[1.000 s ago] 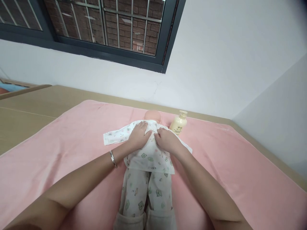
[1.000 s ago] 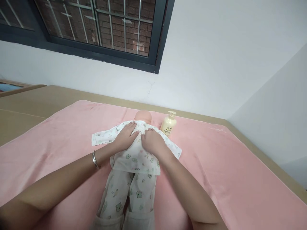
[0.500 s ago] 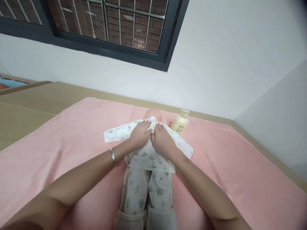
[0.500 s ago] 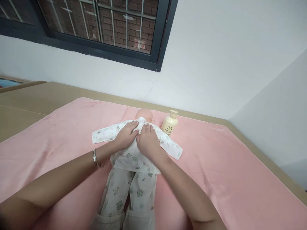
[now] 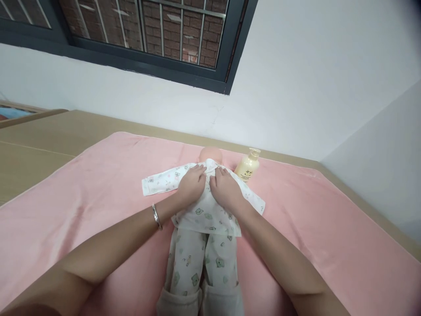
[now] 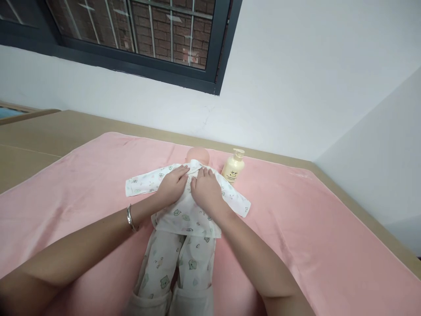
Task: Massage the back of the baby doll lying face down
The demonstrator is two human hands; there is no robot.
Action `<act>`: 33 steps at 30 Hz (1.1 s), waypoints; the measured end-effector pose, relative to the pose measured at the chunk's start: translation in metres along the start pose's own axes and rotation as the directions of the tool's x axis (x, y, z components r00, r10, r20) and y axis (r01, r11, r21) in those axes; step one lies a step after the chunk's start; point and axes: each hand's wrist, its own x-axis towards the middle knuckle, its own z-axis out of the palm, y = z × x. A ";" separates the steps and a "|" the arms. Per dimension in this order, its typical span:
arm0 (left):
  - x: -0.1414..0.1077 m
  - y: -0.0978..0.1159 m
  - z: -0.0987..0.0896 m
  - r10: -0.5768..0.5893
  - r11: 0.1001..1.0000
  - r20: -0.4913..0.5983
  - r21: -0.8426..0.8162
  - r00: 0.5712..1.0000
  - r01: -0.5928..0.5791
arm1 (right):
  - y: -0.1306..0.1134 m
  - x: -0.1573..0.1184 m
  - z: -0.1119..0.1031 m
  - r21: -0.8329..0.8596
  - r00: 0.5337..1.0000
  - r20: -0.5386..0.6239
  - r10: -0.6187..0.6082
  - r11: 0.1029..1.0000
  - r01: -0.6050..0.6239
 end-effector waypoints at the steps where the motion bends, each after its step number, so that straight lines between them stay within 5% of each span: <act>1: 0.003 -0.005 0.000 -0.026 0.998 -0.019 -0.057 0.999 0.025 | -0.004 -0.005 -0.003 -0.042 1.000 0.004 -0.024 0.999 0.024; 7: 0.008 -0.018 0.011 -0.031 0.988 -0.094 -0.154 0.995 0.016 | -0.007 0.000 -0.015 -0.022 0.996 0.070 0.058 0.998 -0.056; 16: 0.007 -0.020 0.014 -0.032 0.979 -0.117 -0.205 0.993 0.007 | 0.011 0.021 0.021 0.097 0.998 -0.057 0.025 0.995 -0.020; 23: 0.008 -0.023 0.016 -0.033 0.975 -0.135 -0.222 0.990 0.002 | 0.011 0.017 0.026 0.137 0.992 -0.125 0.022 0.991 -0.005; 28: 0.007 -0.020 0.016 -0.001 0.993 -0.128 -0.114 0.992 -0.014 | 0.013 0.018 0.018 0.106 0.997 -0.069 0.018 0.994 -0.010; 33: -0.004 -0.005 0.015 0.182 0.971 -0.044 0.164 0.982 -0.172 | 0.018 0.021 -0.003 0.114 0.985 0.158 -0.075 0.992 0.057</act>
